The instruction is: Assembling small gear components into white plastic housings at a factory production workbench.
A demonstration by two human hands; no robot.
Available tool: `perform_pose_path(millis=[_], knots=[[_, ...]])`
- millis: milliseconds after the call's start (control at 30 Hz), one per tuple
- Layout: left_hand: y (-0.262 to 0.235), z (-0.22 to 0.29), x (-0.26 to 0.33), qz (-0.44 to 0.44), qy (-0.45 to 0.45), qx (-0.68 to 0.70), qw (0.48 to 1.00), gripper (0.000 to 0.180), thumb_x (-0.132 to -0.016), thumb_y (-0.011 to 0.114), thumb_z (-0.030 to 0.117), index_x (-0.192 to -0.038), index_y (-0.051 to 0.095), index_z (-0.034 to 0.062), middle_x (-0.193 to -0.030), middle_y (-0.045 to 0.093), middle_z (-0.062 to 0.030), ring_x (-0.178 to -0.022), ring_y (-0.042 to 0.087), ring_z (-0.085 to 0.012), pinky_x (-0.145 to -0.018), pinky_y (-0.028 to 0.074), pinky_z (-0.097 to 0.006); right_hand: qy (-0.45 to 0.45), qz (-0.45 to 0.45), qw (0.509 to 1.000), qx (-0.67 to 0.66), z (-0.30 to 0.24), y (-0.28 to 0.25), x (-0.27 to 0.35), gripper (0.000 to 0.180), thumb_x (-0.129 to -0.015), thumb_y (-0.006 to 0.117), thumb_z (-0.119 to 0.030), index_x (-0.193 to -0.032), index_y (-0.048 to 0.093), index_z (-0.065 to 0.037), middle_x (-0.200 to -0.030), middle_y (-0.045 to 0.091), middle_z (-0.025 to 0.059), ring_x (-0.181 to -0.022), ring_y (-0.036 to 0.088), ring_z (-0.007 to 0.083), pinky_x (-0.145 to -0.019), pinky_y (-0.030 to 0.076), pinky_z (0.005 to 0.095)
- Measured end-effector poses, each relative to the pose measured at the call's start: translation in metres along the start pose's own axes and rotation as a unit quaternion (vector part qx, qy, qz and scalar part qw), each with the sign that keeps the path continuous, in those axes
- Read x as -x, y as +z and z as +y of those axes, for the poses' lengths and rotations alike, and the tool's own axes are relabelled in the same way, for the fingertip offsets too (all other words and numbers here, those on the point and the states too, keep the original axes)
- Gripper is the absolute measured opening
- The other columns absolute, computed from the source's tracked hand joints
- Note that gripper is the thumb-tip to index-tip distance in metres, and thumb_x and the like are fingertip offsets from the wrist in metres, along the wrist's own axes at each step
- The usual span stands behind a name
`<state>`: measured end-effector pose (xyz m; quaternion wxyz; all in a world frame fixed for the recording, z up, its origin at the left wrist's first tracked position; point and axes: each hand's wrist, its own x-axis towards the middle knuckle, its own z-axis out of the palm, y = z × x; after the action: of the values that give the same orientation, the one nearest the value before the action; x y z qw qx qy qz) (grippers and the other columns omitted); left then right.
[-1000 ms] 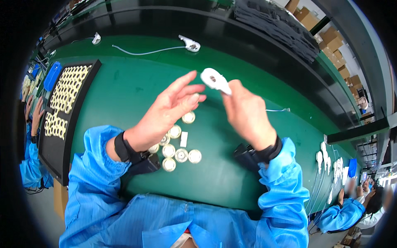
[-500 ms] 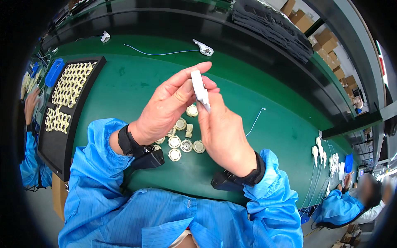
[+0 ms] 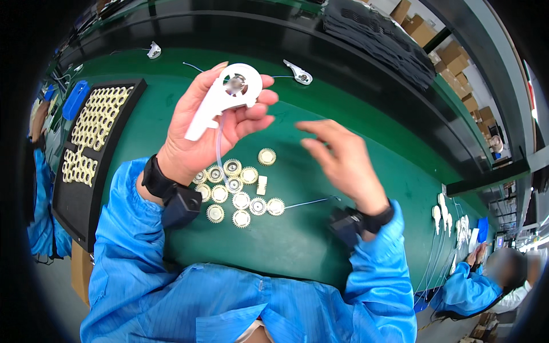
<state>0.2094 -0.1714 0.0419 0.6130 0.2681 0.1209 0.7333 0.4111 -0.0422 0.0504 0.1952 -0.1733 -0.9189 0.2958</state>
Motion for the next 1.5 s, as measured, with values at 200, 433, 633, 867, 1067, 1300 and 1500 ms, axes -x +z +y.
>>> perform_pose_path(millis=[200,433,633,867,1067,1300,1500], knots=[[-0.013,-0.024,0.002,0.028,-0.081,0.036,0.996,0.055,-0.101,0.035,0.036,-0.125,0.047,-0.0123,-0.108,0.063,-0.0275,-0.094,0.067,-0.0323,-0.087,0.055,-0.041,-0.091,-0.097,0.991,0.018,0.034,0.076,-0.003,0.037,-0.077,0.069,-0.006,-0.113,0.064,-0.012,-0.116,0.056,0.0152,-0.104,0.056,0.0345,-0.088,0.048,0.0436],[-0.033,-0.047,0.006,0.044,-0.148,0.001,0.988,0.046,-0.101,0.043,0.035,-0.125,0.051,-0.0031,-0.115,0.061,-0.0216,-0.098,0.064,-0.0278,-0.077,0.055,-0.03,0.002,0.076,0.944,-0.323,0.02,0.011,0.003,0.037,-0.084,0.067,0.0,-0.12,0.059,0.0,-0.108,0.057,0.0042,-0.089,0.054,0.0103,-0.083,0.048,0.028],[-0.018,-0.054,0.008,0.021,-0.141,-0.057,0.988,0.041,-0.101,0.044,0.03,-0.125,0.051,-0.0031,-0.12,0.06,-0.0162,-0.1,0.064,-0.0284,-0.088,0.053,-0.034,-0.032,0.015,0.962,-0.271,0.013,0.013,0.011,0.034,-0.083,0.069,-0.004,-0.116,0.062,0.0,-0.105,0.062,0.0068,-0.093,0.059,0.0144,-0.083,0.05,0.0293],[-0.019,-0.056,0.01,0.015,-0.137,-0.094,0.986,0.042,-0.1,0.047,0.028,-0.125,0.051,-0.0061,-0.122,0.059,-0.0137,-0.104,0.062,-0.0209,-0.093,0.05,-0.032,-0.028,0.018,0.946,-0.323,0.013,0.016,0.009,0.033,-0.08,0.072,-0.005,-0.112,0.063,0.002,-0.105,0.06,0.0091,-0.093,0.059,0.017,-0.082,0.05,0.0301],[-0.011,-0.054,0.011,0.024,-0.13,-0.12,0.984,0.037,-0.099,0.051,0.025,-0.12,0.055,-0.0042,-0.116,0.061,-0.0113,-0.104,0.061,-0.016,-0.092,0.05,-0.031,-0.047,0.012,0.957,-0.286,0.014,0.013,0.011,0.032,-0.078,0.074,-0.005,-0.108,0.065,0.003,-0.104,0.06,0.0088,-0.091,0.058,0.0162,-0.08,0.05,0.03],[-0.019,-0.053,0.016,0.027,-0.136,-0.146,0.979,0.031,-0.096,0.057,0.021,-0.117,0.057,-0.0018,-0.111,0.063,-0.0092,-0.102,0.061,-0.0154,-0.092,0.05,-0.031,-0.118,0.032,0.983,-0.136,-0.001,0.015,0.013,0.029,-0.074,0.077,-0.008,-0.101,0.068,0.0,-0.091,0.063,0.0095,-0.081,0.06,0.0167,-0.072,0.05,0.0295],[-0.003,-0.049,0.01,0.029,-0.107,-0.15,0.982,0.032,-0.094,0.06,0.018,-0.12,0.053,-0.0007,-0.113,0.061,-0.0098,-0.105,0.059,-0.0156,-0.094,0.048,-0.032,-0.075,0.055,0.959,-0.266,0.001,0.014,0.014,0.05,-0.081,0.073,-0.011,-0.126,0.053,-0.002,-0.115,0.059,0.0133,-0.092,0.064,0.0204,-0.082,0.052,0.0311]])
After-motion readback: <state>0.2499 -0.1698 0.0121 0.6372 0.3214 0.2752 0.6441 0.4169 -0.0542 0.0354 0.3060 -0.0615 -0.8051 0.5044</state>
